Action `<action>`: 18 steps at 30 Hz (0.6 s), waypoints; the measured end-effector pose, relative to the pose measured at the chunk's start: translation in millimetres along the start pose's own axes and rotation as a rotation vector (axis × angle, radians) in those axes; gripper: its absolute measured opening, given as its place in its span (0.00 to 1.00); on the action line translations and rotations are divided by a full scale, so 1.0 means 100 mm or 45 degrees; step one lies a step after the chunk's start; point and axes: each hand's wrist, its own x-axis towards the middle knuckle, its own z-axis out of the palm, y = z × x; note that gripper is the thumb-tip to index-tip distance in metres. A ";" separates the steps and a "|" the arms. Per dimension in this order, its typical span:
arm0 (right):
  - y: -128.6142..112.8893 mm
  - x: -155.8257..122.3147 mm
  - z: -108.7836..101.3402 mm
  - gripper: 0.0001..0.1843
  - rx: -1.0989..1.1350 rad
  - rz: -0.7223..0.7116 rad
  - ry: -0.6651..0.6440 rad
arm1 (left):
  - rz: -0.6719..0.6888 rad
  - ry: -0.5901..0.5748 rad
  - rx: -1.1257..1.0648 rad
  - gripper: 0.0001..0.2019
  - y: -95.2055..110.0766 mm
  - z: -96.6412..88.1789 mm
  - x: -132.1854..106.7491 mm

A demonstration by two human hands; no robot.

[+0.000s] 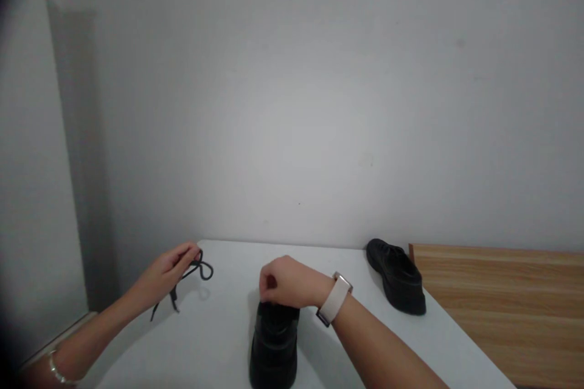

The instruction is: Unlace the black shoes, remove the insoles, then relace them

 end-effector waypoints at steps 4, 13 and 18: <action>0.02 -0.04 0.09 0.10 -0.311 0.008 -0.233 | 0.004 -0.153 0.291 0.14 -0.40 -0.07 -0.30; 0.00 0.23 0.28 0.23 -0.660 0.033 -0.518 | 0.137 0.152 0.868 0.20 -0.94 -0.17 -0.74; -0.04 0.26 0.31 0.30 -0.713 0.055 -0.636 | 0.183 -0.015 0.329 0.23 -0.35 0.46 -0.93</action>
